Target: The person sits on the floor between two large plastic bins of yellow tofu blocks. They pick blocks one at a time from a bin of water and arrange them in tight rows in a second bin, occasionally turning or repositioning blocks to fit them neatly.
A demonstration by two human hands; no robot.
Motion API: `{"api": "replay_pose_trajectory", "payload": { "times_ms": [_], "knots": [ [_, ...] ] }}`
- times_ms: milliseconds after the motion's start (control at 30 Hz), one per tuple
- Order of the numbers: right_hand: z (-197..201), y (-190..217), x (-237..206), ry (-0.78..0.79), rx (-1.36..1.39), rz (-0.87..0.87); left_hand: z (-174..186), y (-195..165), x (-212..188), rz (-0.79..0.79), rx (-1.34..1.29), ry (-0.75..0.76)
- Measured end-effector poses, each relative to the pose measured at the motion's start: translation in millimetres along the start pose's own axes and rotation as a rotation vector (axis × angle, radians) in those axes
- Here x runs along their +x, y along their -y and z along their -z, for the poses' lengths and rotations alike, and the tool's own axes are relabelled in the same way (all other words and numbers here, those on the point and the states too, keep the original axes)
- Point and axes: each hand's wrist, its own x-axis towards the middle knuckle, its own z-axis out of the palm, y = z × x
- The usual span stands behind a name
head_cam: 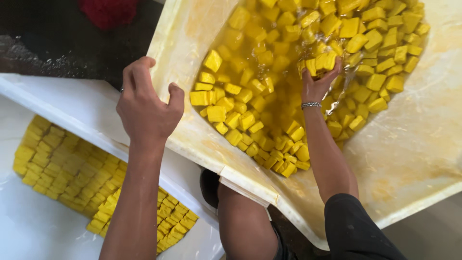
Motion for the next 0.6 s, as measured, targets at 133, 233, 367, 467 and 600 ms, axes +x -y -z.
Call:
{"api": "replay_pose_trajectory", "payload": {
  "times_ms": [133,233,367,467,600],
  "knots": [
    [-29.2,3.2,-15.9,0.035,-0.193,0.199,0.2,-0.3,1.1,-0.001,0.004,-0.006],
    [-68.2,16.9,5.3,0.134,-0.247,0.344,0.4,0.8,-1.1,0.003,-0.002,-0.001],
    [-126.4,41.5,44.5,0.342,-0.322,0.559,0.2,1.6,-1.6,-0.017,-0.009,-0.009],
    [-151.2,48.2,48.1,0.463,-0.495,0.548,-0.4,1.6,0.2,0.01,0.006,-0.015],
    [-149.2,46.6,29.3,0.569,-0.627,0.521,-0.7,1.8,0.5,0.007,-0.013,-0.019]
  ]
}}
